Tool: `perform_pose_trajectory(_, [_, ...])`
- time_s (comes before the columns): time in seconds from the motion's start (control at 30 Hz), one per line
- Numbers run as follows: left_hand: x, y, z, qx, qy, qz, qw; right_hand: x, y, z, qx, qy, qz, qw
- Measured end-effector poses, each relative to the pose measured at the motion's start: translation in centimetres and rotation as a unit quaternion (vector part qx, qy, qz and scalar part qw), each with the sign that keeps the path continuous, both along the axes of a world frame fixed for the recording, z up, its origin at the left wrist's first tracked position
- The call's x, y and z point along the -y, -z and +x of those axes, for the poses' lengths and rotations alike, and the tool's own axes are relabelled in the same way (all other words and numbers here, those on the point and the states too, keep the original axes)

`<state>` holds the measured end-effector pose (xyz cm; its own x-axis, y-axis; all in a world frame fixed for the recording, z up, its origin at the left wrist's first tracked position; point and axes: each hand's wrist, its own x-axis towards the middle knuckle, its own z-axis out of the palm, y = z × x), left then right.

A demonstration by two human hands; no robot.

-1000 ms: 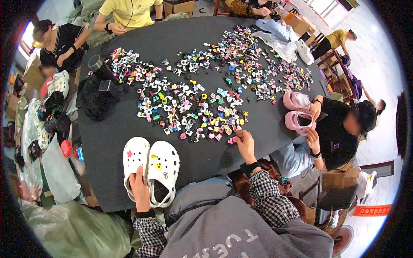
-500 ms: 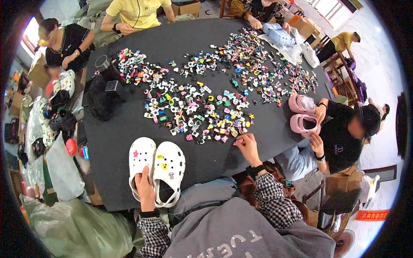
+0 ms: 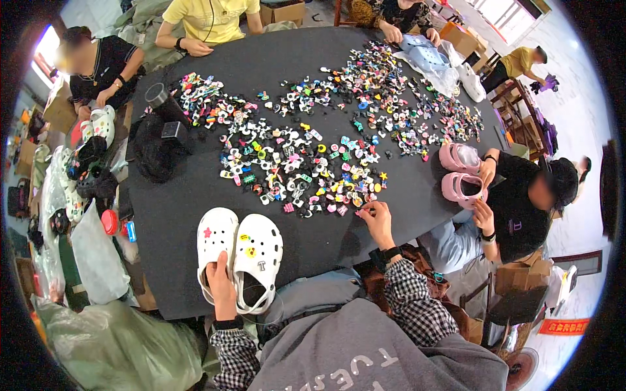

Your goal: Decorating white and pink clogs with various colorful charms at a shared work table.

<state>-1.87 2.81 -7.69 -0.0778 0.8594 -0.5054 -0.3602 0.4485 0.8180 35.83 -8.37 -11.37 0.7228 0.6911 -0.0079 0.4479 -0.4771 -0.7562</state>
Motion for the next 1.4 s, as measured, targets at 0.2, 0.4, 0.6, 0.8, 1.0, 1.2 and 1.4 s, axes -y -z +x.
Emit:
perform_pose_trajectory(0.2, [-0.1,0.8,-0.4,-0.017,0.036,-0.01,0.999,0.3,0.5,0.3,0.033,0.01,-0.002,0.999])
perform_pose_trajectory(0.4, [-0.1,0.3,0.1,-0.015,0.01,-0.001,1.0,0.7,1.0,0.6,0.066,-0.002,-0.016,0.998])
perform_pose_trajectory(0.6, [0.0,1.0,-0.5,0.0,0.021,0.0,1.0,0.7,0.2,0.2,0.024,0.019,-0.01,0.999])
perform_pose_trajectory(0.8, [-0.1,0.6,-0.2,0.0,0.018,-0.008,1.0,1.1,0.7,0.7,0.039,0.001,-0.025,0.999])
perform_pose_trajectory(1.0, [-0.1,1.4,-0.5,0.003,0.002,0.014,1.0,0.9,0.5,0.5,0.045,0.003,-0.027,0.999])
perform_pose_trajectory(1.2, [0.0,0.6,0.1,0.024,0.008,0.017,1.0,1.3,1.5,1.3,0.049,-0.017,0.015,0.999])
perform_pose_trajectory(1.4, [0.1,0.9,0.0,-0.014,0.008,0.02,1.0,1.1,1.0,0.9,0.045,-0.013,0.005,0.999])
